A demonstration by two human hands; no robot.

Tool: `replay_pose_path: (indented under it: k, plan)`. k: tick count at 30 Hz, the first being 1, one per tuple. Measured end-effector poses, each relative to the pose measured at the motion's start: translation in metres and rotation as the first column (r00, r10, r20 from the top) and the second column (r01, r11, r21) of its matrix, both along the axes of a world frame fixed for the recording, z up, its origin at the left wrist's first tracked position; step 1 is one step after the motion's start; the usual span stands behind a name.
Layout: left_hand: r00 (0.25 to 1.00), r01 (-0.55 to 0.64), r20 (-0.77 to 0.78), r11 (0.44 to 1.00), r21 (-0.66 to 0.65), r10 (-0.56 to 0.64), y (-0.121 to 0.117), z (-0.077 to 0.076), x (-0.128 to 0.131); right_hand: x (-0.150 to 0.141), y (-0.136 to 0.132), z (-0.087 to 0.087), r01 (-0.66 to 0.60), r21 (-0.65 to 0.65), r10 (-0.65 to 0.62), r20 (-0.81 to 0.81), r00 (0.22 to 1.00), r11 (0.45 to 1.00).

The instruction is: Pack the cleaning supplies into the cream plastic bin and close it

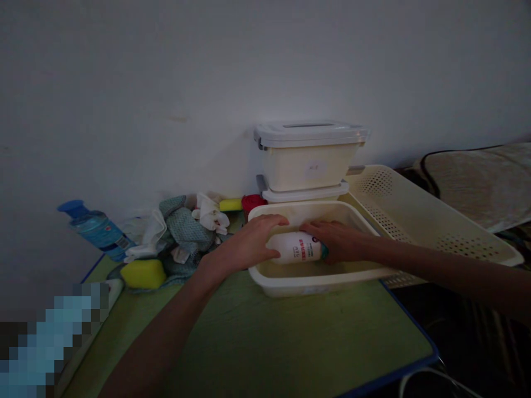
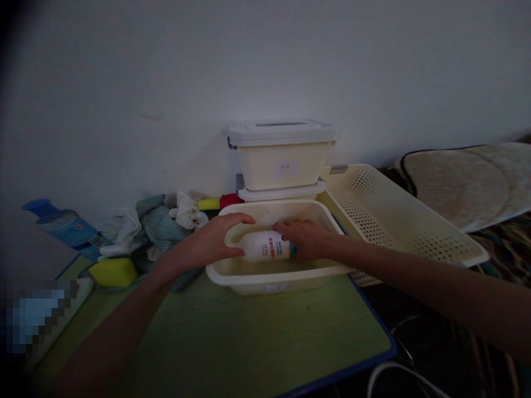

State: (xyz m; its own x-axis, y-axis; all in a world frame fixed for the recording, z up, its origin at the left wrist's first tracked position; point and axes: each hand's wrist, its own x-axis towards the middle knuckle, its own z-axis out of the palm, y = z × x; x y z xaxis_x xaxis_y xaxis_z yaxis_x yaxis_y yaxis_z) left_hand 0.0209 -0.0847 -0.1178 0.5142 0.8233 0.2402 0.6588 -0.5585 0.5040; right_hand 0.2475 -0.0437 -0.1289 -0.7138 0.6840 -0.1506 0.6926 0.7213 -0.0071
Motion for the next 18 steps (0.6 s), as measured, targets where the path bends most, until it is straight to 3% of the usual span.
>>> replay_pose_path:
  k: [9, 18]
  plan:
    - [1.000, 0.019, 0.004, 1.000, 0.007, -0.019, 0.002, -0.003, -0.001, -0.003, 0.002, -0.007, -0.002, -0.048, 0.001, -0.025, 1.000, 0.999]
    - [0.999, 0.033, 0.012, 0.999, 0.011, -0.033, 0.002, -0.004, -0.001, -0.001, 0.005, -0.011, 0.003, -0.010, -0.003, 0.015, 1.000, 1.000]
